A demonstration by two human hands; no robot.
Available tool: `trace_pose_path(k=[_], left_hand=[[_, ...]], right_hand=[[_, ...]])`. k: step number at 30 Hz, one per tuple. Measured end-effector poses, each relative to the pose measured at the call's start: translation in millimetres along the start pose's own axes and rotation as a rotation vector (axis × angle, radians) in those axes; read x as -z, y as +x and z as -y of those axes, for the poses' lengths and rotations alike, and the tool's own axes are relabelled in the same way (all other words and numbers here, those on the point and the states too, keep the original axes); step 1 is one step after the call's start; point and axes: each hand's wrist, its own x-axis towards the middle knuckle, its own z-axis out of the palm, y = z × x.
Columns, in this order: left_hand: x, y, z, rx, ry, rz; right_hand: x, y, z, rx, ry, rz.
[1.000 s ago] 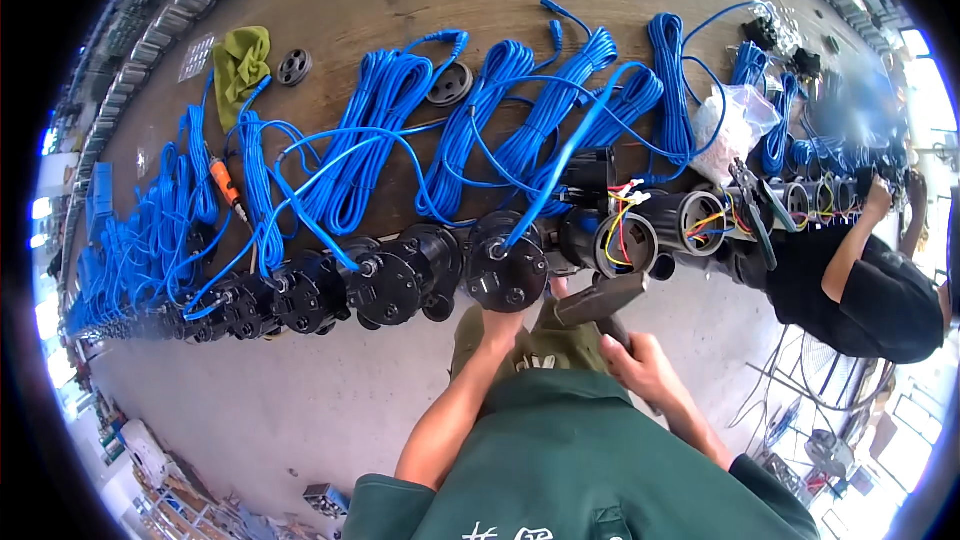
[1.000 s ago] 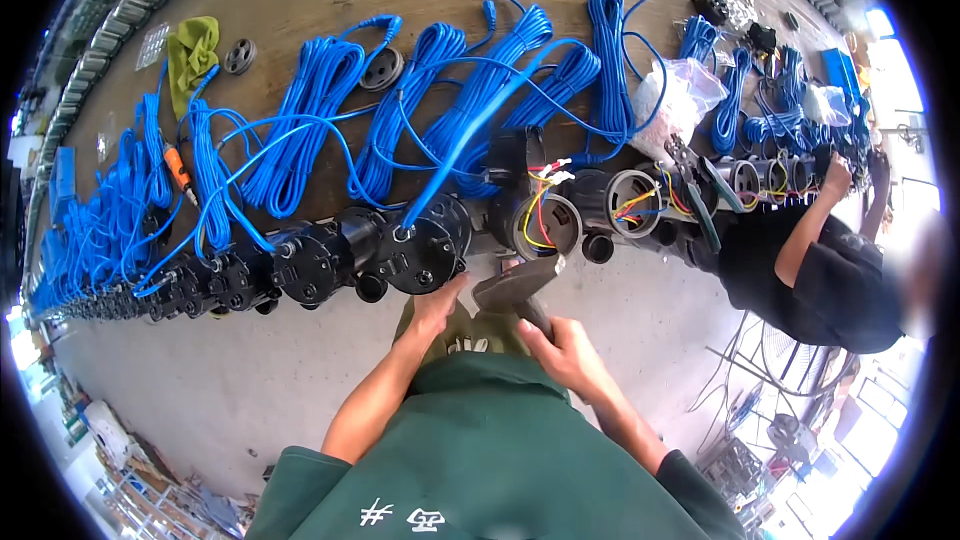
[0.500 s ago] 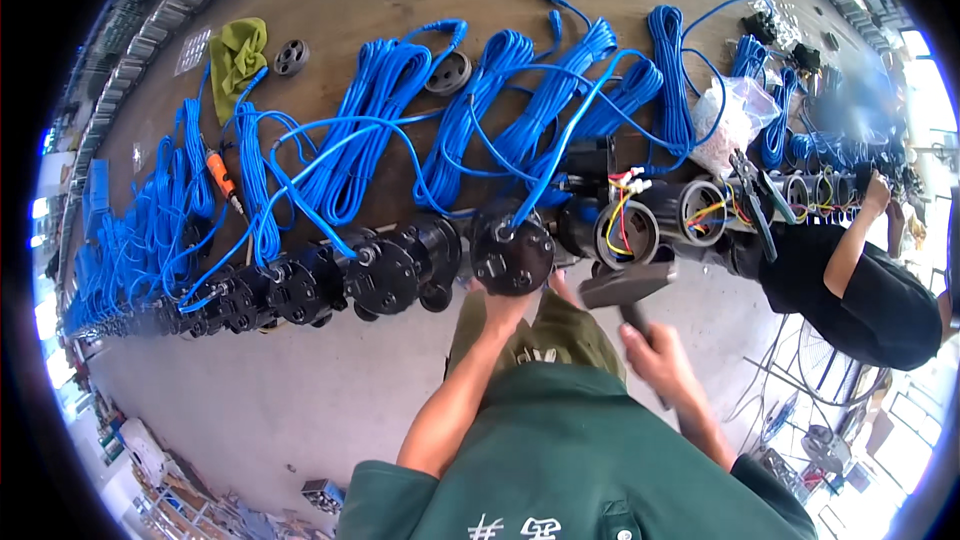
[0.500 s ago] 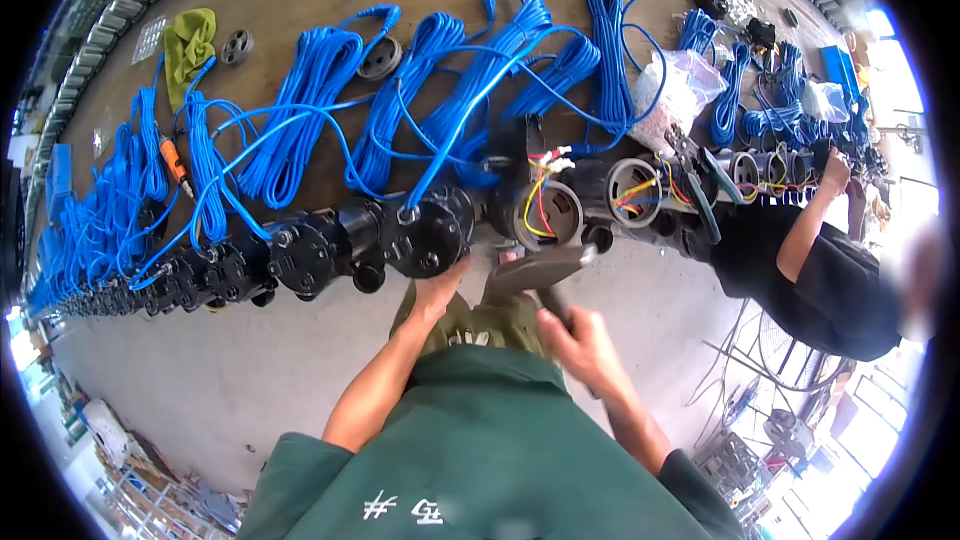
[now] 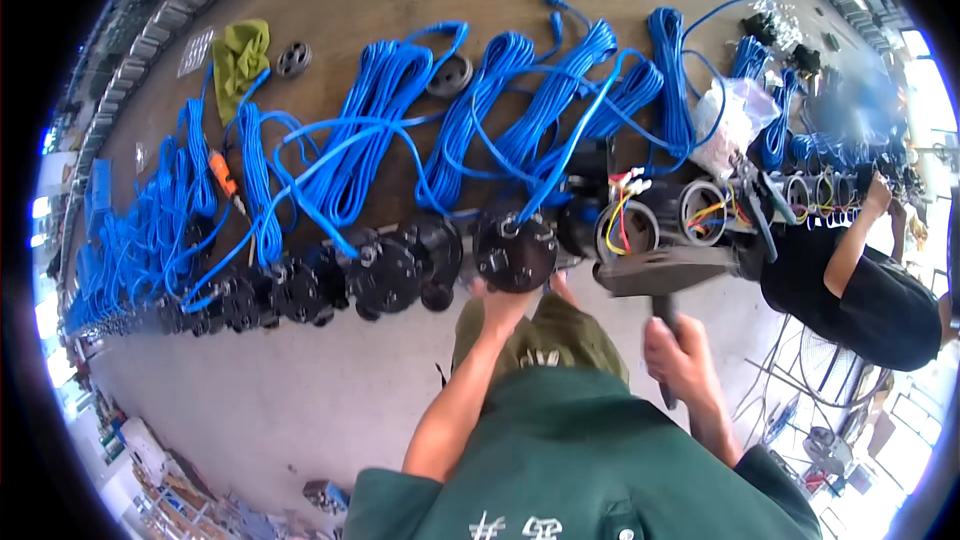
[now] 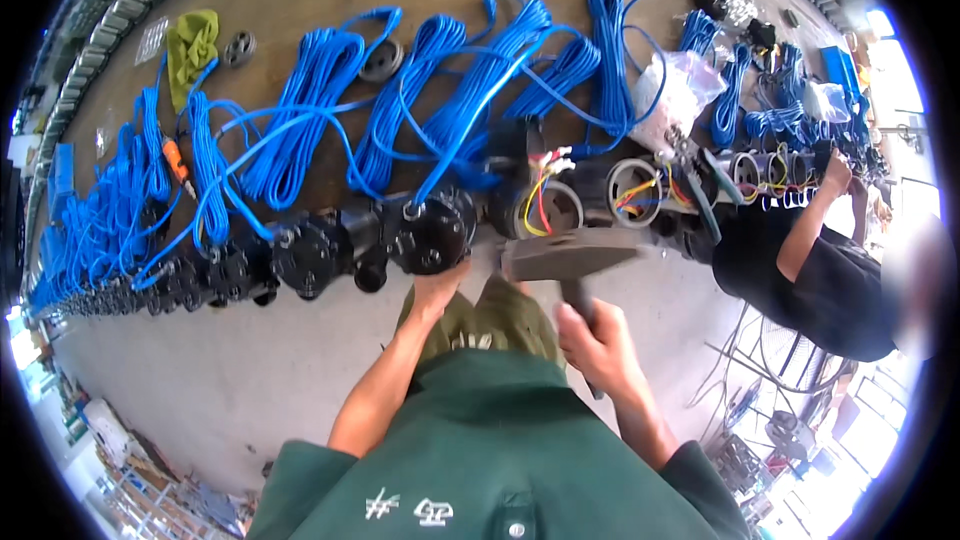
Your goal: The person assembles multiple industrial pump units at a long workbench, using a hammer to seat components into the pump bodies and handling electrical wiring. They work through a line of pumps, applying hammer strikes and adjusting internal parts by hand.
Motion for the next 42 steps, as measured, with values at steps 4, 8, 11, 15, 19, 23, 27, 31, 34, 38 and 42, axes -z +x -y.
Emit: trace_pose_path(k=[4, 8, 11, 15, 19, 23, 27, 31, 34, 38, 42], left_hand=[[-9, 7, -14, 0.044, -0.025, 0.014], [-11, 9, -2, 0.098, 0.046, 0.067], [-6, 3, 4, 0.027, 0.080, 0.069], [-7, 4, 25, 0.013, 0.029, 0.024], [-7, 0, 13, 0.087, -0.094, 0.064], [-11, 11, -20, -0.081, -0.083, 0.057], [-6, 5, 11, 0.110, 0.069, 0.013], [-1, 5, 1, 0.237, 0.043, 0.120], [-7, -5, -37, 0.281, -0.118, 0.042], [-15, -2, -21, -0.062, 0.105, -0.055], [4, 2, -33, -0.011, 0.207, 0.156]], right_hand=[[5, 7, 22, 0.453, 0.191, -0.100], [-20, 40, -45, 0.012, -0.246, 0.053], [-4, 17, -31, -0.019, -0.330, 0.008], [24, -9, 9, 0.138, 0.153, -0.085], [-8, 13, 5, 0.417, 0.295, -0.259], [-19, 37, -54, -0.023, -0.313, 0.037], [5, 20, -26, 0.002, -0.434, -0.019], [19, 12, -18, -0.046, 0.111, -0.004], [21, 16, -29, -0.012, 0.114, -0.066], [13, 19, -41, -0.096, 0.178, -0.040], [9, 24, -49, -0.044, 0.051, -0.018]])
